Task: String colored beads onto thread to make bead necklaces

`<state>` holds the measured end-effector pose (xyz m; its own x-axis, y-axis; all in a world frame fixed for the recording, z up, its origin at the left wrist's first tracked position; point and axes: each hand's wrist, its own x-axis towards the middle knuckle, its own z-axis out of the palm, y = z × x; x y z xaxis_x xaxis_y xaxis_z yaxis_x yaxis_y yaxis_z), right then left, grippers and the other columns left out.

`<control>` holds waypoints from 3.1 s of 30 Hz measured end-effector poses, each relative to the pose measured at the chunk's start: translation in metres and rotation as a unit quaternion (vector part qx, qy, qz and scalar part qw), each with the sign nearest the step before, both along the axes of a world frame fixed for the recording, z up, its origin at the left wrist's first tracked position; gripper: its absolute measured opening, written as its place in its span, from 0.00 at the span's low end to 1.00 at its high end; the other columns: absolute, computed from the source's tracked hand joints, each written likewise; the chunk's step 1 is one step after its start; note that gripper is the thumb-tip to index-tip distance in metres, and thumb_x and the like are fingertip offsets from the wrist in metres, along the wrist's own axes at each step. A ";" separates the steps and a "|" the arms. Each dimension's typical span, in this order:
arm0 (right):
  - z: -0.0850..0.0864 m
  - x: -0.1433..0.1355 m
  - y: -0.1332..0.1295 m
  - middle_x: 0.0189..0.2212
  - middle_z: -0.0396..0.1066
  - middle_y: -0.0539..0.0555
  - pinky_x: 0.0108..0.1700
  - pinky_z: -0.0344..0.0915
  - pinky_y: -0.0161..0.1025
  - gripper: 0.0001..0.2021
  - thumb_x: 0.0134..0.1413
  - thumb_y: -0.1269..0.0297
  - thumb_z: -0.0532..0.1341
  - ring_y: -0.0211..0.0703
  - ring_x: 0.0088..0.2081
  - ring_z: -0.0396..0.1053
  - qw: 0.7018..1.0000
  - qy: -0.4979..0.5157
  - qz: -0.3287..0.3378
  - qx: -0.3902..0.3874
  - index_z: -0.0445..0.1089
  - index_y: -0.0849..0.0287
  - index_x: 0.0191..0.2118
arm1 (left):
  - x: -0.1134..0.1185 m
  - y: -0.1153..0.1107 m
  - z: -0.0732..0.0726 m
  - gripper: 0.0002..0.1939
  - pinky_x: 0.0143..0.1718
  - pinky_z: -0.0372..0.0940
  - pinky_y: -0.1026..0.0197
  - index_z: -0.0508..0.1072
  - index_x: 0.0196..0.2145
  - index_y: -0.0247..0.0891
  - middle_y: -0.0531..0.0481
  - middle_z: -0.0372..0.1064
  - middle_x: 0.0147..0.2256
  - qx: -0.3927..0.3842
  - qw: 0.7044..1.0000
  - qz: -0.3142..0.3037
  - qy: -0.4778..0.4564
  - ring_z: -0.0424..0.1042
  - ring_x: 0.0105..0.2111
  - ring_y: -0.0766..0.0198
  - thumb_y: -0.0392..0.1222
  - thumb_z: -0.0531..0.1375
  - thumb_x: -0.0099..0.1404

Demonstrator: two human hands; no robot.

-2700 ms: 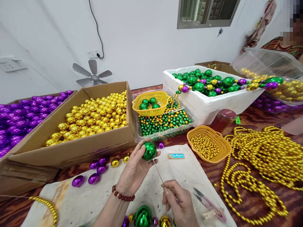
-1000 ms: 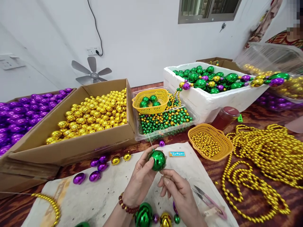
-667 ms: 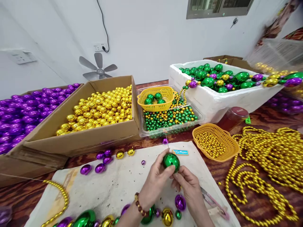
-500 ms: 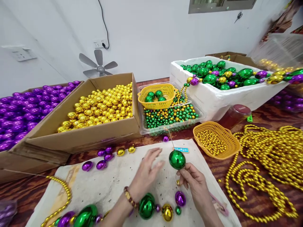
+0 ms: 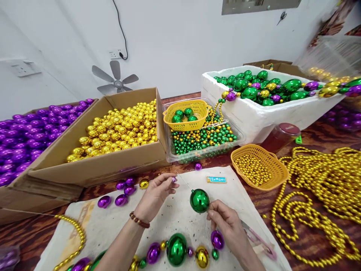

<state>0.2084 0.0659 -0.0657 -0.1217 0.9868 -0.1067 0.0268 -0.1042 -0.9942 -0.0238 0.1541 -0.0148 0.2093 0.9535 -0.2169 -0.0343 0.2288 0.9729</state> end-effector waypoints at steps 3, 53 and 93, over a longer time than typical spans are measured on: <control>0.006 0.003 -0.002 0.26 0.64 0.47 0.28 0.57 0.33 0.12 0.65 0.59 0.53 0.36 0.24 0.63 1.000 -0.018 0.011 0.003 0.63 0.58 0.31 | 0.009 -0.003 0.018 0.09 0.43 0.65 0.58 0.73 0.44 0.39 0.48 0.70 0.41 -0.082 0.974 0.037 -0.207 0.72 0.41 0.61 0.40 0.58 0.66; 0.044 -0.008 0.036 0.28 0.70 0.50 0.33 0.62 0.36 0.10 0.66 0.65 0.52 0.40 0.29 0.69 0.976 -0.154 0.068 0.139 0.69 0.56 0.36 | 0.051 -0.049 0.051 0.14 0.42 0.66 0.56 0.72 0.49 0.42 0.45 0.71 0.45 0.149 0.987 0.054 0.011 0.72 0.39 0.58 0.42 0.53 0.69; 0.137 -0.042 0.062 0.25 0.72 0.49 0.28 0.64 0.32 0.06 0.62 0.67 0.57 0.35 0.26 0.69 0.984 0.112 0.029 0.138 0.72 0.59 0.40 | -0.156 -0.040 -0.023 0.21 0.47 0.60 0.47 0.65 0.51 0.31 0.37 0.64 0.42 0.168 0.680 0.097 0.707 0.64 0.45 0.44 0.47 0.51 0.66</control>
<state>0.1666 0.1279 0.0714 -0.1677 0.9652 0.2008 -0.1983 0.1665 -0.9659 -0.1801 0.1137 -0.0373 -0.1184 0.9789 0.1665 0.9921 0.1097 0.0604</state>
